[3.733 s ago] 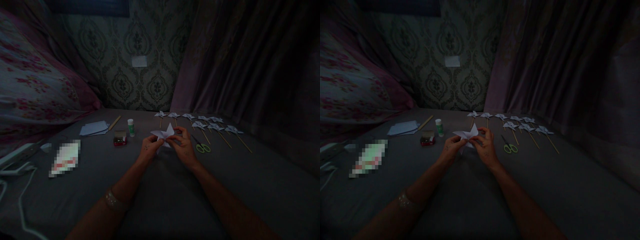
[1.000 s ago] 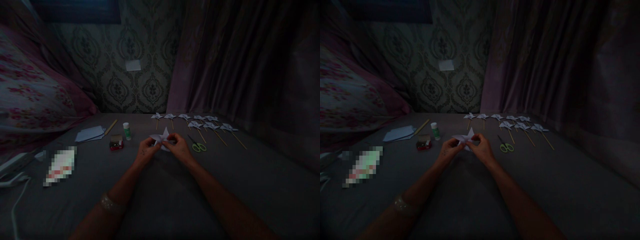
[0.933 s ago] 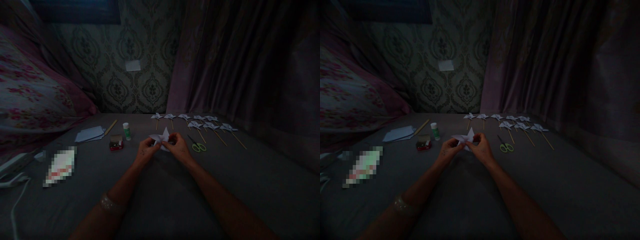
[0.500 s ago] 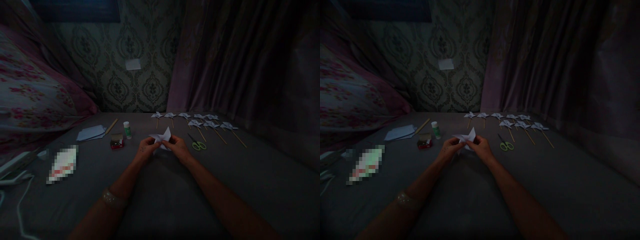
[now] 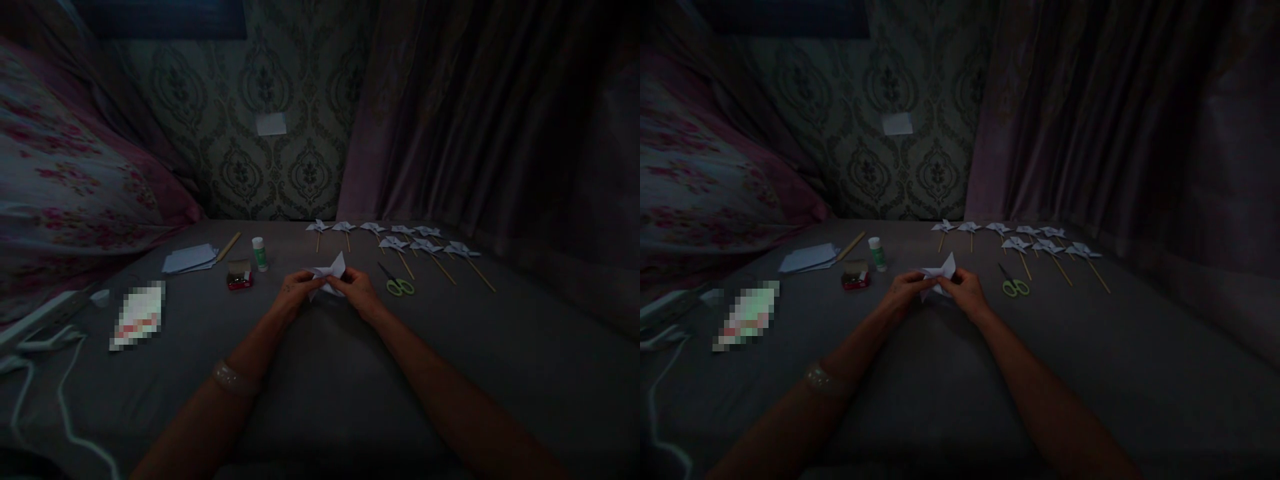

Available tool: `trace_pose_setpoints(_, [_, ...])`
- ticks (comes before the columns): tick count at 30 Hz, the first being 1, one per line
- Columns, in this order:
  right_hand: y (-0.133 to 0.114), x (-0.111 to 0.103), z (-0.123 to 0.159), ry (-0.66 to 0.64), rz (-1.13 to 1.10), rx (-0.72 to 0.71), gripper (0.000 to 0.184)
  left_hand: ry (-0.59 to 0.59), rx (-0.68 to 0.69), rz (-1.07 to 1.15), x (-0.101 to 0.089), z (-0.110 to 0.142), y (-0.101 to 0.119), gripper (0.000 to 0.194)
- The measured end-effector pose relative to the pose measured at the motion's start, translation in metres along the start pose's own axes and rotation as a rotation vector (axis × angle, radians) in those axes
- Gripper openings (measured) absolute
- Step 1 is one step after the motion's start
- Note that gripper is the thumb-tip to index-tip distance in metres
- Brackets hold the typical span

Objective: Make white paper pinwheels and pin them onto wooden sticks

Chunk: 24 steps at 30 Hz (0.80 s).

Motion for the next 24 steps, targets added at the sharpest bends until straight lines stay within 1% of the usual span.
trace_pose_setpoints(4, [0.005, 0.0, -0.001, 0.006, 0.003, 0.005, 0.034, -0.031, -0.015, 0.015, 0.0, -0.001, -0.003, 0.033])
trace_pose_setpoints(7, [0.008, 0.0, -0.001, 0.004, 0.014, 0.013, 0.035, -0.033, -0.028, 0.015, -0.001, -0.002, -0.005, 0.035])
trace_pose_setpoints(12, [0.011, 0.001, 0.0, -0.01, -0.005, 0.017, 0.036, -0.045, -0.016, -0.004, 0.001, -0.001, -0.003, 0.038])
trace_pose_setpoints(19, [0.021, 0.0, -0.001, 0.02, -0.02, 0.085, 0.036, -0.027, -0.025, -0.048, -0.002, -0.001, -0.005, 0.033])
trace_pose_setpoints(24, [0.027, -0.001, -0.002, 0.045, -0.041, 0.114, 0.035, -0.023, -0.036, -0.089, -0.005, -0.005, -0.011, 0.035])
Point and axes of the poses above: each hand's wrist, its own z-axis away from the middle knuckle, its own x-axis out of the palm, y = z × x, the point moved 6 cm from there along -z, towards the middle knuckle, and after that the axes turned 4 degrees about -y, right-handed, at the moved point
